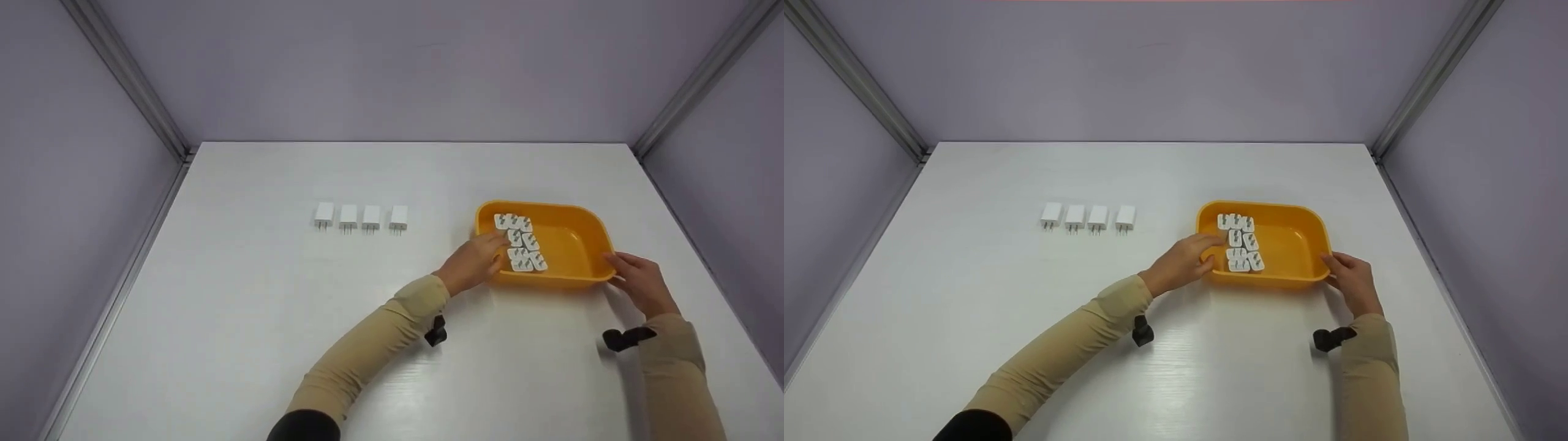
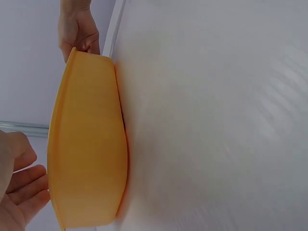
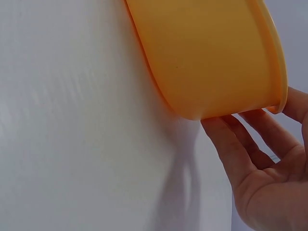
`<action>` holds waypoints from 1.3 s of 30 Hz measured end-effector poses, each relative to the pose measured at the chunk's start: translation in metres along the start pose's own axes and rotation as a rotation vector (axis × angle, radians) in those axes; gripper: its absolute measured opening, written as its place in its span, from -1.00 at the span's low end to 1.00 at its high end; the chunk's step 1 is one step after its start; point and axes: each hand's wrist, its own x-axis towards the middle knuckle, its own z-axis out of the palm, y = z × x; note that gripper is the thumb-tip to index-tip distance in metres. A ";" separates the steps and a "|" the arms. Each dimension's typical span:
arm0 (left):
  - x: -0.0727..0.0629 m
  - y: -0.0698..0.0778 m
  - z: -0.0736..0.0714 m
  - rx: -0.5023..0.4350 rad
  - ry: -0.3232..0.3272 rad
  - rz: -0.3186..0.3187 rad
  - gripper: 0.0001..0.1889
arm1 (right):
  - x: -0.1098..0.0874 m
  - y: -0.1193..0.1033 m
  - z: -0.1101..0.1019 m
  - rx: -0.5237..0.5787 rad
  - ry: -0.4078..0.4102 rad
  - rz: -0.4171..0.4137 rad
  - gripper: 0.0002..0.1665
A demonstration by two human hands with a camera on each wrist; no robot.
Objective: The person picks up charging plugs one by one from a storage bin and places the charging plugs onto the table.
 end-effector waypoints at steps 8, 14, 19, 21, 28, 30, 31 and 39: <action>0.012 0.008 0.013 0.015 -0.062 -0.079 -0.69 | 0.001 0.000 0.000 0.002 -0.006 0.008 0.05; 0.022 0.012 0.019 0.109 -0.130 -0.153 -0.71 | 0.000 0.002 -0.001 0.093 -0.009 -0.031 0.03; 0.031 0.015 0.019 0.091 -0.227 -0.231 -0.74 | 0.000 0.002 0.000 0.060 -0.005 -0.024 0.03; 0.034 0.016 0.019 0.067 -0.257 -0.263 -0.73 | 0.000 0.002 0.000 0.051 -0.009 -0.020 0.02; 0.041 0.015 0.022 0.001 -0.289 -0.316 -0.69 | -0.001 0.000 0.000 0.087 -0.018 -0.027 0.01; 0.041 0.015 0.023 -0.013 -0.287 -0.322 -0.68 | -0.001 0.000 -0.001 0.118 -0.022 -0.035 -0.01; 0.042 0.015 0.023 -0.026 -0.287 -0.330 -0.69 | -0.001 0.000 -0.001 0.118 -0.025 -0.040 -0.01; 0.043 0.016 0.023 -0.068 -0.296 -0.382 -0.69 | 0.000 0.001 0.000 0.028 -0.006 -0.021 -0.01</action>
